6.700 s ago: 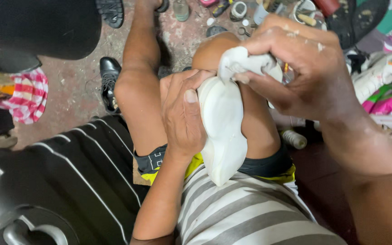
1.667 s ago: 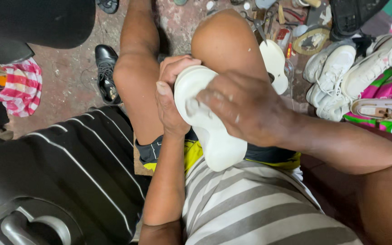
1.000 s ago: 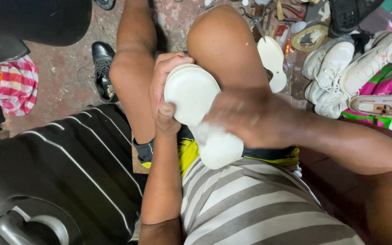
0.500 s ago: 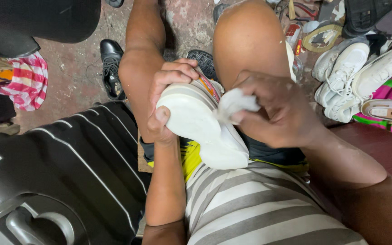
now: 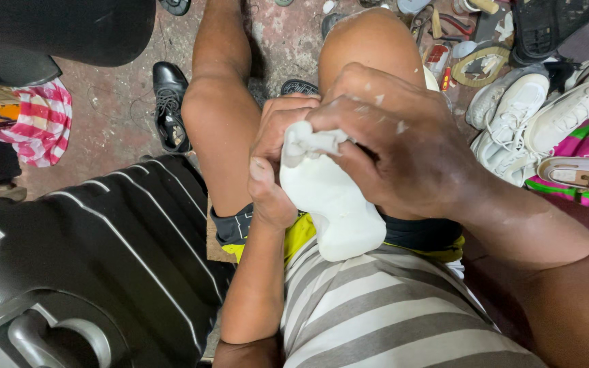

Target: The person cleans a white sneaker by first scraping the sole with a small metal tool, then wiping the sole and upper with a white cloth. The person repeatedly dips the cloth into a small bottle of liquid and continues wiping the shoe.

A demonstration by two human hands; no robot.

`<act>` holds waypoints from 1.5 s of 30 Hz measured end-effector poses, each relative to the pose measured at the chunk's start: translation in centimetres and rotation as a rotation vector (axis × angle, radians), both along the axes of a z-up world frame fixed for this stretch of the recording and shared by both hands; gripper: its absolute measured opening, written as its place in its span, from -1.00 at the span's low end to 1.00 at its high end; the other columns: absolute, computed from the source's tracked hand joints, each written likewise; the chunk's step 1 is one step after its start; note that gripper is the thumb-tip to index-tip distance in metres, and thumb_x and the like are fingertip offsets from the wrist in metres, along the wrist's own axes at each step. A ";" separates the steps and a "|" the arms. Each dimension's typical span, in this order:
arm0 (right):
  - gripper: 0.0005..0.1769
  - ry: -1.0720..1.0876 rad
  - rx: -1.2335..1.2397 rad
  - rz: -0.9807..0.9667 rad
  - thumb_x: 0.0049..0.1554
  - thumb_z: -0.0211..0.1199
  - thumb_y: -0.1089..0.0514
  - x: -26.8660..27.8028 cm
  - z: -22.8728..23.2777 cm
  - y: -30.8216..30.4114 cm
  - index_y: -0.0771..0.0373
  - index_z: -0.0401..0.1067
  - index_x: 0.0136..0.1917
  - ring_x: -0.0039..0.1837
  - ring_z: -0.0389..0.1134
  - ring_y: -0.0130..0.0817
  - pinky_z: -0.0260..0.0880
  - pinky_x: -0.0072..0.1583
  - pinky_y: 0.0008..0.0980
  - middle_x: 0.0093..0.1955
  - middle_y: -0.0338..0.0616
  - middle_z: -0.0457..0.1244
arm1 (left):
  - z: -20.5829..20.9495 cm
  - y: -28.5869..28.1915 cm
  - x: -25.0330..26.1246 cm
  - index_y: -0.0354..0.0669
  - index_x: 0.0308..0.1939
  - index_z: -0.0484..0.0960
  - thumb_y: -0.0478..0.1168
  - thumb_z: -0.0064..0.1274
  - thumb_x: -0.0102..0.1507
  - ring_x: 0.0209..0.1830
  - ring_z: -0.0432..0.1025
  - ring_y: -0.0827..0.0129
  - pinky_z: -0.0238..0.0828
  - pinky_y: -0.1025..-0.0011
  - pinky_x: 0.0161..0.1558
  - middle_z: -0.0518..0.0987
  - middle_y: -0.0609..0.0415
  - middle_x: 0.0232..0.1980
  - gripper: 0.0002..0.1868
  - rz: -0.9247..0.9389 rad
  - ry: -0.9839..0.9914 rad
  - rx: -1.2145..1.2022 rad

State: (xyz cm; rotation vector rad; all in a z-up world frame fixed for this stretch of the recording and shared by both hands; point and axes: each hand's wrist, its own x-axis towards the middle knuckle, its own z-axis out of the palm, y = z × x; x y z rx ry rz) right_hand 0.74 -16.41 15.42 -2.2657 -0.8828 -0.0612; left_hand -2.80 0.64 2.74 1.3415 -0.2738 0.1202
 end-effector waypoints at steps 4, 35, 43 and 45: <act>-0.61 -0.060 -0.089 0.127 -0.02 0.45 0.27 0.4 0.5 0.9 0.23 0.47 0.10 0.02 0.32 -0.08 0.35 -0.01 -0.11 -0.05 -0.07 0.23 | 0.1 -0.4 0.1 -0.46 0.08 0.57 0.45 -0.69 0.43 0.26 0.35 0.10 0.16 0.21 0.41 0.54 -0.21 0.11 0.01 -0.005 0.032 0.073; -0.62 -0.013 0.025 0.052 0.08 0.38 0.33 -2.1 -4.8 -3.9 0.16 0.49 0.17 0.08 0.38 -0.29 0.43 0.01 -0.32 0.05 -0.26 0.28 | -1.9 1.2 0.7 -0.42 0.19 0.46 0.29 -0.02 0.35 0.22 0.34 0.24 0.24 0.34 0.30 0.41 -0.15 0.17 -0.25 -0.090 0.176 -0.086; -0.62 0.062 -0.089 0.189 -0.01 0.42 0.26 -3.8 -8.0 -2.7 0.14 0.49 0.10 -0.07 0.38 -0.26 0.43 -0.07 -0.28 -0.10 -0.19 0.31 | -4.2 1.8 1.2 -0.33 0.19 0.45 0.04 -0.03 0.38 0.11 0.40 0.32 0.32 0.39 0.22 0.51 -0.06 0.11 -0.49 -0.069 0.384 -0.252; -0.63 0.157 0.036 0.102 0.04 0.39 0.29 -3.7 -8.2 -4.7 0.10 0.46 0.12 -0.06 0.38 -0.33 0.42 -0.06 -0.34 -0.09 -0.22 0.31 | -5.1 2.0 2.0 -0.31 0.20 0.46 0.02 -0.05 0.39 0.06 0.42 0.34 0.35 0.40 0.17 0.53 -0.03 0.08 -0.52 -0.064 0.427 -0.295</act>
